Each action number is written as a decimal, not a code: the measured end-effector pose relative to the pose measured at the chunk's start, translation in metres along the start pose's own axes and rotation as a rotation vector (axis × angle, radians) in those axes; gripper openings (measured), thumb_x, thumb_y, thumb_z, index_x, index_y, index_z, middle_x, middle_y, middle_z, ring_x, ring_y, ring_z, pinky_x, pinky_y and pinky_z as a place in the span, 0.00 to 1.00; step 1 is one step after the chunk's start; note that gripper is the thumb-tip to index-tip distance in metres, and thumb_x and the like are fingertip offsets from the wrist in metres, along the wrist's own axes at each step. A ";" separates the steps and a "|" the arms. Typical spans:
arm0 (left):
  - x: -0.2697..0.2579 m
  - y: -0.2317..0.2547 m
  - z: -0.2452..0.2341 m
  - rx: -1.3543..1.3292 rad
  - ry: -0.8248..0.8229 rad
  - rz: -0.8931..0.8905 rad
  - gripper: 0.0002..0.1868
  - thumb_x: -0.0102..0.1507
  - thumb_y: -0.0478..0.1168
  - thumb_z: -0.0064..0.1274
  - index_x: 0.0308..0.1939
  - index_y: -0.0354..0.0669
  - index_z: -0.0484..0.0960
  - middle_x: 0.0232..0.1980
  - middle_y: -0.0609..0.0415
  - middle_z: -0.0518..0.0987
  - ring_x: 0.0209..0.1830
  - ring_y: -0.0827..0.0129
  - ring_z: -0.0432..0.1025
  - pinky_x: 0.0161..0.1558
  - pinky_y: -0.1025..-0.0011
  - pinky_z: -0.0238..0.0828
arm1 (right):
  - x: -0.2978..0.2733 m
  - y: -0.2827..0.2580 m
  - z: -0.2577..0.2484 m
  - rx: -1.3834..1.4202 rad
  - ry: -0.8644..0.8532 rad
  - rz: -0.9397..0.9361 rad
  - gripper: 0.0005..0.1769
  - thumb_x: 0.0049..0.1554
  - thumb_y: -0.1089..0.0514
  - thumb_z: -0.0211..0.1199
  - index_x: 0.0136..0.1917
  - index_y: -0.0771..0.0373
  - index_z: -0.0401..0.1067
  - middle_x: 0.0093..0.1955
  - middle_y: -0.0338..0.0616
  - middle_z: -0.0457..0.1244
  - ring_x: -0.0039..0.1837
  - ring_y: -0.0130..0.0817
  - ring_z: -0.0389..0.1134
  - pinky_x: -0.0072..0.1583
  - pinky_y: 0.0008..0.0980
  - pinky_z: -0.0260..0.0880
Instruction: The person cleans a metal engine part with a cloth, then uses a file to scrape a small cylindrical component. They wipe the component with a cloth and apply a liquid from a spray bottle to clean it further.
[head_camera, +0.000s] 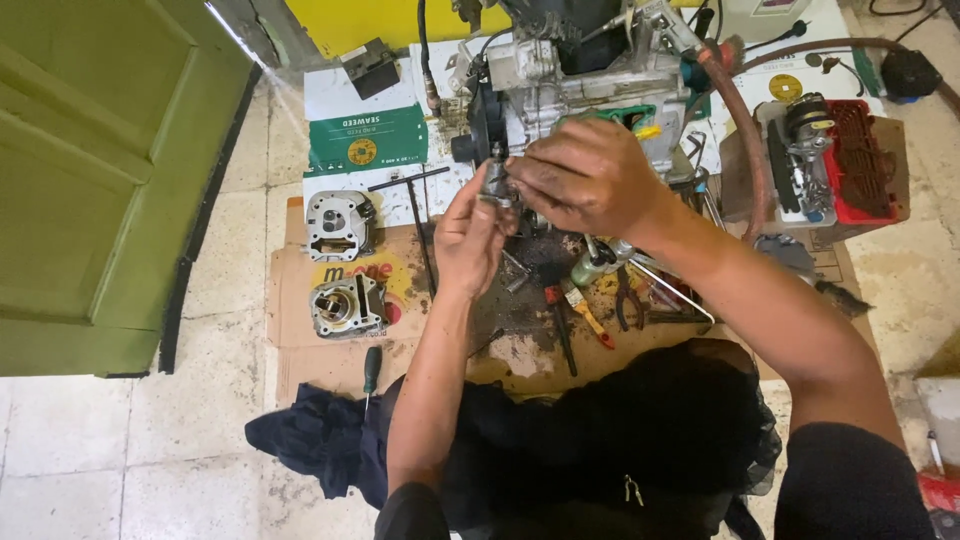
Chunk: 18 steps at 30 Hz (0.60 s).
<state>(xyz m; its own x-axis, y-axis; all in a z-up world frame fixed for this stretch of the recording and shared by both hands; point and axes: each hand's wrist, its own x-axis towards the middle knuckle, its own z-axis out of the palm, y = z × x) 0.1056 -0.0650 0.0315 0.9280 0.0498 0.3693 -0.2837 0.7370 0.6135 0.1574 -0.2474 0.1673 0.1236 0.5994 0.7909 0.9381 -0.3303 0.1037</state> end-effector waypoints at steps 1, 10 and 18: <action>-0.002 0.000 0.000 0.074 -0.012 0.001 0.27 0.70 0.38 0.54 0.73 0.40 0.69 0.60 0.32 0.77 0.43 0.67 0.76 0.42 0.75 0.76 | -0.001 -0.001 0.000 0.022 0.003 0.009 0.07 0.63 0.56 0.67 0.46 0.60 0.81 0.41 0.49 0.71 0.40 0.38 0.70 0.40 0.28 0.70; -0.001 0.021 0.000 0.258 -0.089 0.117 0.34 0.65 0.24 0.56 0.76 0.37 0.65 0.67 0.36 0.74 0.51 0.65 0.78 0.44 0.73 0.79 | -0.003 -0.018 0.006 -0.027 -0.092 0.015 0.08 0.63 0.54 0.63 0.47 0.58 0.80 0.41 0.46 0.71 0.40 0.33 0.70 0.39 0.25 0.70; -0.003 0.016 -0.011 0.251 -0.147 0.158 0.32 0.68 0.27 0.54 0.76 0.32 0.63 0.70 0.39 0.72 0.51 0.68 0.77 0.48 0.68 0.79 | 0.021 -0.024 -0.019 -0.022 -0.127 -0.018 0.08 0.63 0.56 0.64 0.47 0.59 0.80 0.41 0.48 0.71 0.39 0.35 0.70 0.37 0.26 0.69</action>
<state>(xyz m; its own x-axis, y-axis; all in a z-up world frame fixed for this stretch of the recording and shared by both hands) 0.1009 -0.0454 0.0323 0.8282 0.0384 0.5592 -0.4887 0.5378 0.6869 0.1314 -0.2407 0.1923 0.1481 0.6924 0.7061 0.9333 -0.3341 0.1318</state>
